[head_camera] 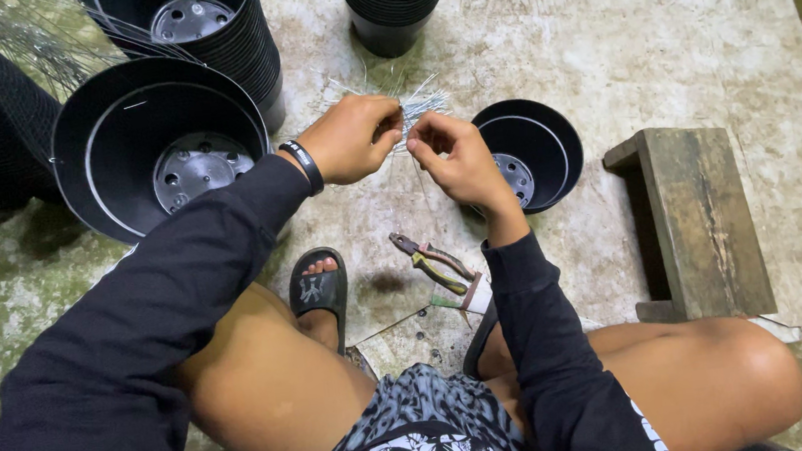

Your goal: The person sits on the floor and assembles black plastic plant pots by inserting metal wire handles through holes in the pot rims. They use pliers to cut and bend the wires, then secure the handles to each pot before stacking them.

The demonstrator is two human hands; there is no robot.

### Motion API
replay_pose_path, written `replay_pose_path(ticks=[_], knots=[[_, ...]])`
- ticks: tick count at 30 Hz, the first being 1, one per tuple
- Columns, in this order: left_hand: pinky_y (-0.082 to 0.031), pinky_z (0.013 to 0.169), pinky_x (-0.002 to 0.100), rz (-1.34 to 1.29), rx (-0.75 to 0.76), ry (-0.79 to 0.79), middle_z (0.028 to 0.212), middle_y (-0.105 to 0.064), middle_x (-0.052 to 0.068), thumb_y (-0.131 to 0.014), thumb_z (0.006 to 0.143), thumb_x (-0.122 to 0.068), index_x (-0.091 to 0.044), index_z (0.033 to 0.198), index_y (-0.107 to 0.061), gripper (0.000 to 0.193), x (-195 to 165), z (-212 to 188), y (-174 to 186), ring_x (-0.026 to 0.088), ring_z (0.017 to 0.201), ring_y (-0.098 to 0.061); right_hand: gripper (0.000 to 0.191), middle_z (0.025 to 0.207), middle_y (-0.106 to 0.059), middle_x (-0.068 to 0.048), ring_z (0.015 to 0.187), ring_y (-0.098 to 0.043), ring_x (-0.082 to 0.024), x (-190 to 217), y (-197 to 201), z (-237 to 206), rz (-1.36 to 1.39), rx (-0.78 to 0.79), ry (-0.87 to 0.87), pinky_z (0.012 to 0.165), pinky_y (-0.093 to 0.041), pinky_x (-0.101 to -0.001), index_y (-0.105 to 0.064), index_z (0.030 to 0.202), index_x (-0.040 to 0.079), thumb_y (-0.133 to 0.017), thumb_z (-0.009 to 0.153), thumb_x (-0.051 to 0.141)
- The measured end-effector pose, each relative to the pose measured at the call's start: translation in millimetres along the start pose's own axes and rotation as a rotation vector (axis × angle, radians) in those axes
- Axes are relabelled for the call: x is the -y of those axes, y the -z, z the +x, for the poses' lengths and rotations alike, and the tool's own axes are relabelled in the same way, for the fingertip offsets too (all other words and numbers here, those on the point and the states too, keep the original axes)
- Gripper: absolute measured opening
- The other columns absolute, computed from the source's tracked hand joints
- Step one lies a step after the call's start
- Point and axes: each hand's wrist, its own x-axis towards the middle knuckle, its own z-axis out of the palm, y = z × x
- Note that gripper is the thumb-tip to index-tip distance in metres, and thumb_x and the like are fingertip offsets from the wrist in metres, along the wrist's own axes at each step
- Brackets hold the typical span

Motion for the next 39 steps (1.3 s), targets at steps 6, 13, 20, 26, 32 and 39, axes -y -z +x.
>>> replay_pose_path(ticks=[6,13,20,26,32,39], knots=[[-0.053,0.073,0.046,0.016,0.053,0.056,0.084,-0.067,0.020,-0.065,0.091,-0.012,0.002,0.091,-0.064,0.014,-1.6,-0.7,6.5,0.040,0.080,-0.067,0.012,0.081,-0.063,0.002,0.075,-0.055,-0.004,1.7,7.2,-0.8,0.001,0.007,-0.033,0.069,-0.047,-0.0226,-0.066,0.097,0.000,-0.071,0.098,0.011],[-0.057,0.076,0.036,-0.184,-0.098,0.075,0.088,-0.073,0.015,-0.069,0.092,-0.014,0.001,0.096,-0.066,0.015,-2.1,0.7,-0.6,0.026,0.082,-0.074,0.010,0.082,-0.067,0.001,0.072,-0.059,-0.005,3.2,-2.3,-0.1,0.164,-0.066,-0.073,0.064,-0.049,-0.0224,-0.067,0.098,-0.001,-0.071,0.098,0.008],[-0.058,0.074,0.028,-0.372,-0.184,0.117,0.085,-0.076,0.009,-0.072,0.098,-0.016,0.002,0.098,-0.070,0.018,-5.4,2.2,-5.1,0.012,0.079,-0.073,0.013,0.088,-0.068,-0.001,0.079,-0.062,-0.007,20.8,-0.5,-0.1,0.122,-0.058,-0.039,0.067,-0.051,-0.0234,-0.068,0.104,-0.002,-0.073,0.097,0.007],[-0.057,0.073,0.026,-0.550,-0.049,0.110,0.085,-0.075,0.004,-0.073,0.096,-0.016,0.000,0.098,-0.074,0.016,-10.9,1.5,-6.5,0.008,0.078,-0.068,0.021,0.104,-0.067,-0.002,0.098,-0.062,-0.009,45.2,34.7,2.6,0.225,0.021,0.043,0.088,-0.052,-0.0250,-0.064,0.120,-0.002,-0.067,0.100,0.004],[-0.055,0.070,0.026,-0.533,0.018,0.098,0.080,-0.074,0.005,-0.073,0.096,-0.015,0.000,0.093,-0.074,0.015,-18.4,3.8,-9.2,0.009,0.074,-0.067,0.008,0.104,-0.065,-0.003,0.099,-0.061,-0.011,48.4,50.4,6.9,0.245,0.217,0.043,0.089,-0.051,-0.0275,-0.064,0.110,-0.002,-0.066,0.103,0.003],[-0.056,0.070,0.026,-0.598,0.113,0.074,0.081,-0.074,0.004,-0.072,0.096,-0.015,0.000,0.095,-0.074,0.015,-22.4,3.7,-5.3,0.008,0.075,-0.068,0.013,0.107,-0.065,-0.003,0.101,-0.063,-0.012,52.1,57.2,8.0,0.391,0.345,0.039,0.091,-0.053,-0.0297,-0.062,0.111,-0.003,-0.068,0.102,0.004]])
